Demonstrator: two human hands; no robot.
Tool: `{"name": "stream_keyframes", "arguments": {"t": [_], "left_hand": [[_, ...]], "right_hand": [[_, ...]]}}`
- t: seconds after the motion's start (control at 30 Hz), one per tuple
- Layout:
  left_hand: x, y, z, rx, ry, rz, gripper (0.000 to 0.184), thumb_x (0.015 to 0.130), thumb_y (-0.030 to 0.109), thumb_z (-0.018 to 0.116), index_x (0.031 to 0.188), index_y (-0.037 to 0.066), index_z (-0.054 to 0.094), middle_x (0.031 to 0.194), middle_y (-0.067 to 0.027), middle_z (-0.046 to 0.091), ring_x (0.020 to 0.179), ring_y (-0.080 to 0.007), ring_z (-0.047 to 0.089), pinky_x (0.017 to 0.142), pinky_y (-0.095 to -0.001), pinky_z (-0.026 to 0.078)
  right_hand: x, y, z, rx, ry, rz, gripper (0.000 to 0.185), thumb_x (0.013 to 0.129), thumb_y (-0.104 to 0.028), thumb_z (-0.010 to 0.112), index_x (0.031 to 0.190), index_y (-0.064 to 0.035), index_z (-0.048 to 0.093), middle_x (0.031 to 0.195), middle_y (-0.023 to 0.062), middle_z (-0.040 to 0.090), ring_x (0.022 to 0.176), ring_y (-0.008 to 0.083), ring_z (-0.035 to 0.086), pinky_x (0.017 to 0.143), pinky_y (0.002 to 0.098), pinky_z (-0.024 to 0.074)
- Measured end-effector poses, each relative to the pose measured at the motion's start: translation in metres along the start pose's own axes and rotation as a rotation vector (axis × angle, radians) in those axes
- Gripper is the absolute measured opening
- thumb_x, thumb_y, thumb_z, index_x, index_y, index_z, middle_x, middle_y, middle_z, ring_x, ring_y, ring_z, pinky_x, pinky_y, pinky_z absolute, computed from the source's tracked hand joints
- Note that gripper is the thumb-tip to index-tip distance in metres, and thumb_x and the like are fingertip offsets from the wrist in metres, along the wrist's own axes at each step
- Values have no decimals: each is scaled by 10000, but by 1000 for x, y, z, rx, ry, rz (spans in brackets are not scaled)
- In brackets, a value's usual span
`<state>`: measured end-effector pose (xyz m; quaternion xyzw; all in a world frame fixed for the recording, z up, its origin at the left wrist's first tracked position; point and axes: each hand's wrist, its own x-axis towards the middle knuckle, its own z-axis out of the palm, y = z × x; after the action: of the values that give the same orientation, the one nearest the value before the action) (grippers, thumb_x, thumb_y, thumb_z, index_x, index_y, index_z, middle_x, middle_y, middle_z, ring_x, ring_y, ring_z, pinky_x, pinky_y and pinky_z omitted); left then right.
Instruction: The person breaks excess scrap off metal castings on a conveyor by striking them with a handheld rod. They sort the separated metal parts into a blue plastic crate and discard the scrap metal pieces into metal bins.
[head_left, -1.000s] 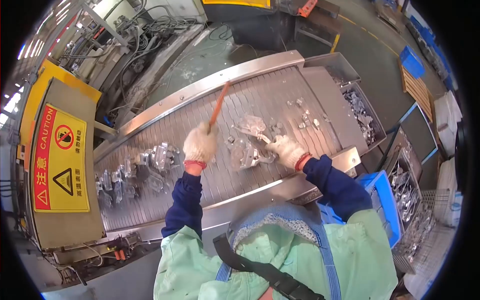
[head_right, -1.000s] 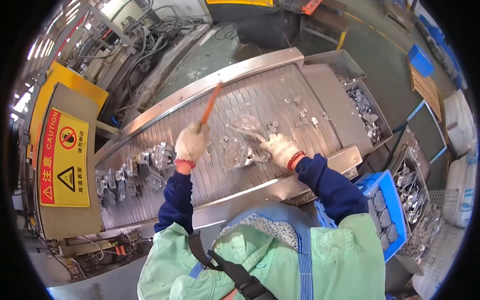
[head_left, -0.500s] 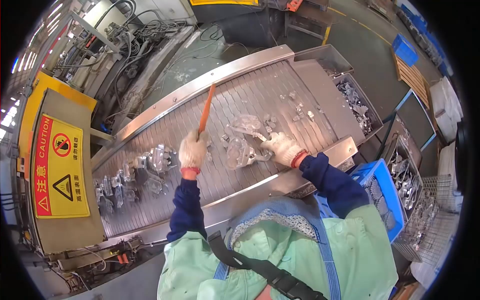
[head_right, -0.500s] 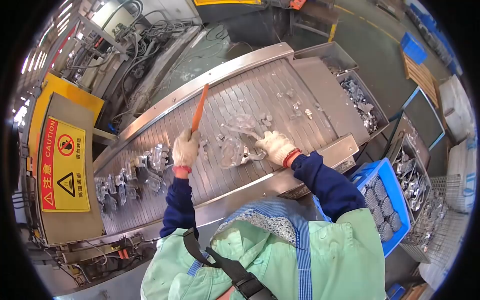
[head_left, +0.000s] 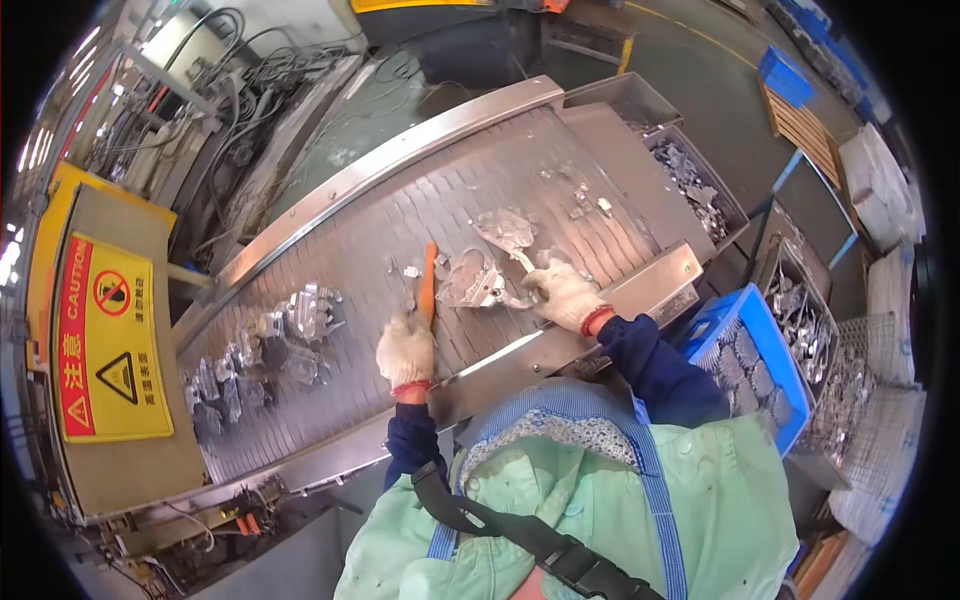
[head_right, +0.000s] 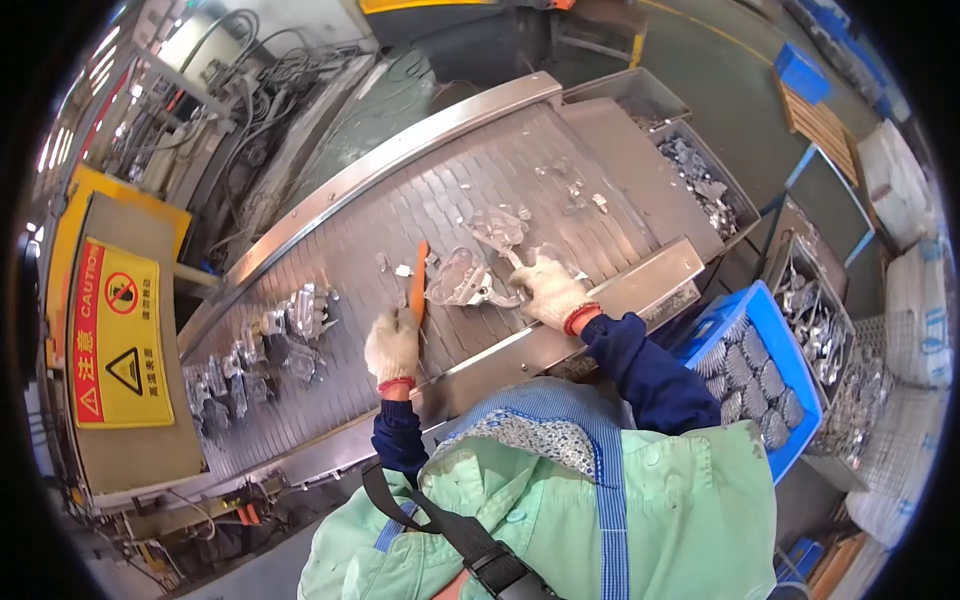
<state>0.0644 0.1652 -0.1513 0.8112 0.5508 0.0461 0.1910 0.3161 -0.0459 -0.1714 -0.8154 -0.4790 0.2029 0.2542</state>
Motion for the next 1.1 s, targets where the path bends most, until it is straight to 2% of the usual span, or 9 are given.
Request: {"name": "stream_keyframes", "arguments": {"t": [0.1, 0.23, 0.33, 0.47, 0.5, 0.6, 0.77, 0.97, 1.1], "left_hand": [[8, 32, -15, -130, 91, 213, 591, 1013, 541, 626, 1365, 79, 738, 1150, -266, 787, 1113, -485, 746, 970, -560, 569], [12, 107, -40, -134, -248, 338, 661, 1003, 582, 670, 1364, 30, 723, 1115, -268, 809, 1098, -464, 763, 1023, -503, 560], [15, 130, 4, -86, -312, 697, 663, 992, 595, 669, 1307, 17, 749, 1098, -277, 807, 1082, -455, 769, 989, -506, 560], [-40, 205, 30, -119, -444, 719, 651, 978, 590, 676, 1286, 25, 769, 1051, -281, 809, 1058, -445, 776, 962, -518, 560], [-60, 227, 34, -137, -545, 732, 594, 987, 517, 698, 1380, 75, 750, 1227, -322, 768, 1186, -508, 721, 997, -560, 555], [-118, 276, 63, -164, -661, 870, 624, 984, 525, 691, 1406, 69, 745, 1230, -328, 766, 1209, -501, 725, 1011, -541, 555], [-267, 362, 76, -63, -904, 1316, 578, 1016, 507, 656, 1410, 91, 737, 1253, -262, 781, 1181, -465, 745, 1008, -524, 569], [-454, 407, 127, 37, -1052, 1974, 587, 1017, 581, 629, 1278, 68, 744, 1107, -280, 788, 1069, -504, 747, 910, -603, 560], [-532, 415, 177, 428, -1086, 2021, 614, 1026, 577, 627, 1319, 50, 741, 1181, -301, 781, 1139, -494, 742, 967, -583, 561]], "right_hand": [[-23, 0, 1, -52, 52, 12, 371, 866, -148, 810, 1237, -171, 802, 1262, 183, 674, 1214, 408, 653, 1038, 517, 561], [-73, -8, -5, -42, 294, -69, 380, 850, -106, 796, 1225, -164, 795, 1314, 161, 657, 1230, 411, 632, 1050, 530, 557], [-113, -12, -19, -77, 355, 13, 399, 854, -107, 797, 1249, -162, 792, 1329, 171, 657, 1237, 421, 631, 1061, 533, 558], [-194, 5, -46, -89, 446, 241, 641, 850, -191, 849, 1471, -159, 693, 1380, 195, 634, 1279, 425, 629, 1112, 515, 552], [-222, 15, -52, -11, 490, 270, 786, 867, -263, 874, 1587, -138, 584, 1444, 209, 610, 1342, 440, 609, 1143, 507, 537], [-297, 2, -84, 325, 574, 692, 903, 885, -418, 877, 1648, -122, 494, 1584, 249, 550, 1358, 475, 641, 1133, 511, 552], [-435, 1, -74, 381, 924, 1168, 760, 977, -634, 710, 1445, -36, 688, 1230, 269, 795, 1203, 447, 750, 1059, 507, 574], [-570, -19, -34, 740, 1049, 1577, 737, 1026, -683, 623, 1145, 22, 800, 1101, 262, 813, 1119, 420, 782, 1004, 495, 591], [-609, 14, 7, 843, 1064, 1646, 768, 1042, -685, 597, 1110, 54, 791, 1057, 281, 808, 1079, 435, 787, 971, 516, 598]]}}
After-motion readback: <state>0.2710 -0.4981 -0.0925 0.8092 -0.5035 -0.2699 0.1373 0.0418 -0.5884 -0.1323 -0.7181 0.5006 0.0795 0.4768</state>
